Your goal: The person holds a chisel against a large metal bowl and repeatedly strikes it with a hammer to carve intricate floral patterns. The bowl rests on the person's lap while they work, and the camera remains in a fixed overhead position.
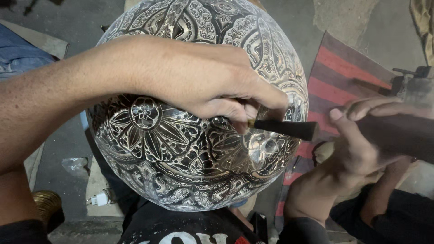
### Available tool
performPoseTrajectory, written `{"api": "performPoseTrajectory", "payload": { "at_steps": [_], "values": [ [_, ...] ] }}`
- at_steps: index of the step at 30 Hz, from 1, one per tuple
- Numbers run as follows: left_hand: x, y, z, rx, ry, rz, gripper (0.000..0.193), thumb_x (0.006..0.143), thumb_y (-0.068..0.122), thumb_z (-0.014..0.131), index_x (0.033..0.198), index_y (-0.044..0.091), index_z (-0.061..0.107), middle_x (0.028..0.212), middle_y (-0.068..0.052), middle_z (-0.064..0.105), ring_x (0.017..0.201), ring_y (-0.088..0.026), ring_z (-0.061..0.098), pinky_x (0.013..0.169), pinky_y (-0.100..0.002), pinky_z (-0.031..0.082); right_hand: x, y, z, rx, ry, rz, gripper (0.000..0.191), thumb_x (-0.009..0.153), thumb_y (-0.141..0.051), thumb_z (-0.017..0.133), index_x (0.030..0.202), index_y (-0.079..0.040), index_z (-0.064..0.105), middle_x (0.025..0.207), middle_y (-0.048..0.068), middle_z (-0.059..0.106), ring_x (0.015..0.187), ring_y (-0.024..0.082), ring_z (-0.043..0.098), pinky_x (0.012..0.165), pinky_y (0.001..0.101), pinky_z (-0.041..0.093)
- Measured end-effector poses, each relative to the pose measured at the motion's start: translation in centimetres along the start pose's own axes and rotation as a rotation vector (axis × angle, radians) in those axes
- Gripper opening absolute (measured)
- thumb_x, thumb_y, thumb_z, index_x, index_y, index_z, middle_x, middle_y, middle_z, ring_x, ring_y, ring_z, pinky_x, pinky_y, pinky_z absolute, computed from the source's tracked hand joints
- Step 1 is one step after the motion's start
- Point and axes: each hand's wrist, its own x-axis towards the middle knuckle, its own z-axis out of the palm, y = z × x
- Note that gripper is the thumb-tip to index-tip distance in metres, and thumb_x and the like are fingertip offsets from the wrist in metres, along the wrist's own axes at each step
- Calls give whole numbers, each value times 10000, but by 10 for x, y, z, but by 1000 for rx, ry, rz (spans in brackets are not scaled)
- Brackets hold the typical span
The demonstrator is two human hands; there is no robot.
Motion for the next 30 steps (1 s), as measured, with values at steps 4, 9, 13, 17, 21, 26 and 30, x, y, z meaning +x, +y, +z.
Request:
{"api": "performPoseTrajectory", "payload": {
  "at_steps": [4, 9, 13, 17, 21, 26, 30],
  "values": [
    [1, 0, 0, -60, 48, 75, 194, 997, 183, 616, 1169, 94, 612, 688, -8, 663, 600, -132, 665, 513, -359, 475, 2, -1, -7, -241, -95, -137, 481, 863, 212, 829, 1177, -73, 601, 979, 96, 651, 850, 214, 641, 811, 330, 538],
    [1, 2, 0, -32, -17, -42, 218, 987, 200, 611, 1195, 136, 627, 634, -19, 650, 514, -151, 648, 497, -388, 455, 8, -15, 4, -125, 7, -61, 358, 931, 197, 845, 1096, -22, 615, 1010, 97, 674, 836, 207, 632, 767, 307, 527],
    [1, 2, -2, 0, 3, -1, 199, 988, 177, 620, 1180, 124, 635, 623, -38, 653, 512, -160, 648, 497, -394, 461, 17, -29, 12, -319, -81, -120, 296, 872, 155, 783, 1030, -2, 589, 980, 83, 670, 851, 196, 665, 769, 311, 520],
    [1, 1, -1, -50, 92, 167, 204, 997, 126, 599, 1198, 96, 618, 723, -19, 681, 612, -135, 682, 542, -369, 492, 20, -33, 17, -134, -49, -68, 299, 832, 54, 807, 986, -14, 559, 917, 52, 654, 792, 161, 649, 734, 285, 543],
    [1, 0, -1, -26, -2, 7, 213, 1004, 180, 599, 1209, 131, 623, 676, -12, 669, 554, -152, 668, 520, -384, 486, 15, -21, 18, -20, 57, -81, 359, 908, 35, 878, 1118, -14, 591, 947, 93, 647, 791, 196, 633, 692, 289, 528],
    [0, -1, -2, 19, 29, 74, 193, 995, 157, 614, 1179, 101, 628, 636, -59, 653, 532, -186, 659, 522, -401, 479, 6, 3, 10, -453, 0, -215, 314, 970, 61, 821, 1104, -22, 550, 950, 123, 654, 792, 204, 646, 741, 309, 522],
    [0, -2, -1, 17, 25, 56, 193, 995, 160, 602, 1179, 111, 637, 642, -50, 668, 534, -172, 674, 501, -389, 488, -1, 18, 8, 33, 4, -62, 399, 998, 33, 834, 1218, -31, 507, 978, 83, 597, 828, 183, 587, 806, 271, 511]
  ]
}}
